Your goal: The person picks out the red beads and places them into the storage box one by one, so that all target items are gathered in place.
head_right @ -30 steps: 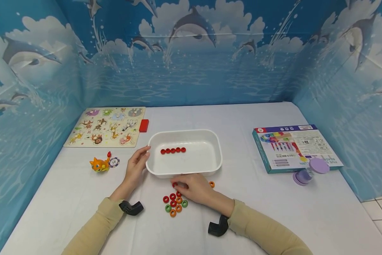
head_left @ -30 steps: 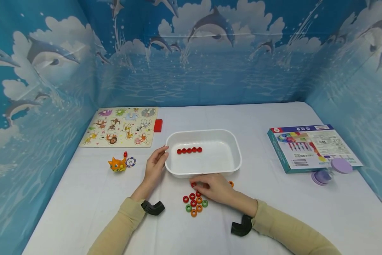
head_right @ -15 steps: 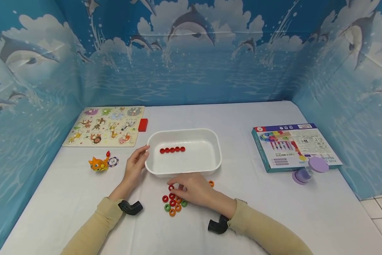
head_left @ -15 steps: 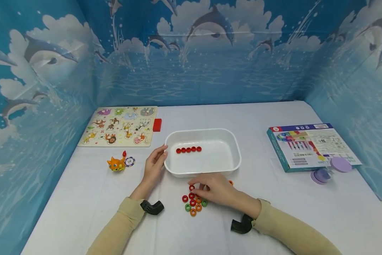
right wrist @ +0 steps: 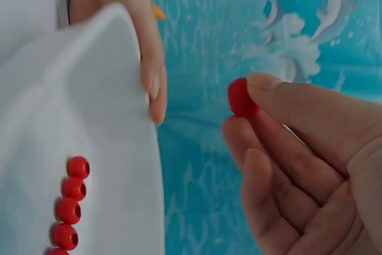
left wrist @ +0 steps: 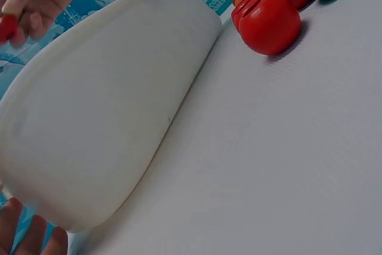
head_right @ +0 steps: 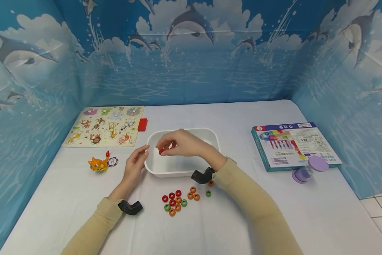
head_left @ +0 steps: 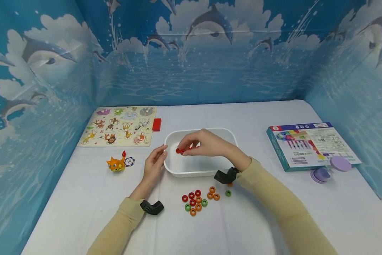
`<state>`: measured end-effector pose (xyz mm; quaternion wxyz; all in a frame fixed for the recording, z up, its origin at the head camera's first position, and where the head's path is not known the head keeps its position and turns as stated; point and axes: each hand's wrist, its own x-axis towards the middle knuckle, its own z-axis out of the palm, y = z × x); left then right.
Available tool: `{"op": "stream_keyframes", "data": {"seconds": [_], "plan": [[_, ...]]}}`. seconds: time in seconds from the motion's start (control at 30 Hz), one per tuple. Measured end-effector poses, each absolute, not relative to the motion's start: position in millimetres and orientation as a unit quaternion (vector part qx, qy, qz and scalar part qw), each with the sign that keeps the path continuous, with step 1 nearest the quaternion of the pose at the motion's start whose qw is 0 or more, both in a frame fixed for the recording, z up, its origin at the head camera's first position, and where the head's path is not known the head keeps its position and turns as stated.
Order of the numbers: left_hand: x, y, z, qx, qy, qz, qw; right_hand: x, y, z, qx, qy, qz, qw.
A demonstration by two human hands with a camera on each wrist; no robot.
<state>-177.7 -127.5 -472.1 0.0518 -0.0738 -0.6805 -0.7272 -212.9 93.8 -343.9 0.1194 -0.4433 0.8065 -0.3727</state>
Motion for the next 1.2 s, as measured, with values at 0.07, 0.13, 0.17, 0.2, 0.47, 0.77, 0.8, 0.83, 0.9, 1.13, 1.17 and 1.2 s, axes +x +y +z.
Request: {"op": "stream_keyframes", "data": {"seconds": [0.07, 0.13, 0.17, 0.2, 0.47, 0.77, 0.8, 0.83, 0.9, 1.13, 1.17, 1.2], "plan": [[-177, -127, -469, -0.071, -0.686, -0.723, 0.046, -229, 86, -349, -0.432, 0.806, -0.373, 0.157], [-174, -127, -464, -0.071, -0.689, -0.720, 0.042, -242, 78, -356, -0.424, 0.808, -0.366, 0.186], [-173, -126, -461, -0.070, -0.691, -0.719, 0.040, -248, 75, -361, -0.419, 0.808, -0.362, 0.200], [-171, -126, -458, -0.069, -0.693, -0.717, 0.039, -254, 72, -366, -0.414, 0.808, -0.360, 0.214], [-167, -124, -450, -0.073, -0.697, -0.712, 0.040, -275, 59, -401, -0.400, 0.793, -0.343, 0.306], [-169, -124, -450, -0.076, -0.693, -0.715, 0.042, -276, 54, -413, -0.366, 0.793, -0.341, 0.348], [-168, -124, -450, -0.076, -0.694, -0.715, 0.042, -276, 54, -413, -0.362, 0.792, -0.343, 0.351], [-168, -123, -449, -0.076, -0.695, -0.713, 0.042, -276, 55, -411, -0.362, 0.792, -0.345, 0.350], [-168, -123, -449, -0.076, -0.697, -0.711, 0.042, -276, 58, -403, -0.362, 0.796, -0.347, 0.339], [-174, -126, -462, -0.065, -0.689, -0.721, 0.035, -258, 86, -352, -0.392, 0.809, -0.374, 0.229], [-175, -127, -465, -0.064, -0.687, -0.723, 0.034, -252, 91, -346, -0.395, 0.806, -0.383, 0.219], [-177, -128, -468, -0.063, -0.686, -0.724, 0.035, -245, 96, -341, -0.400, 0.802, -0.391, 0.212]]}}
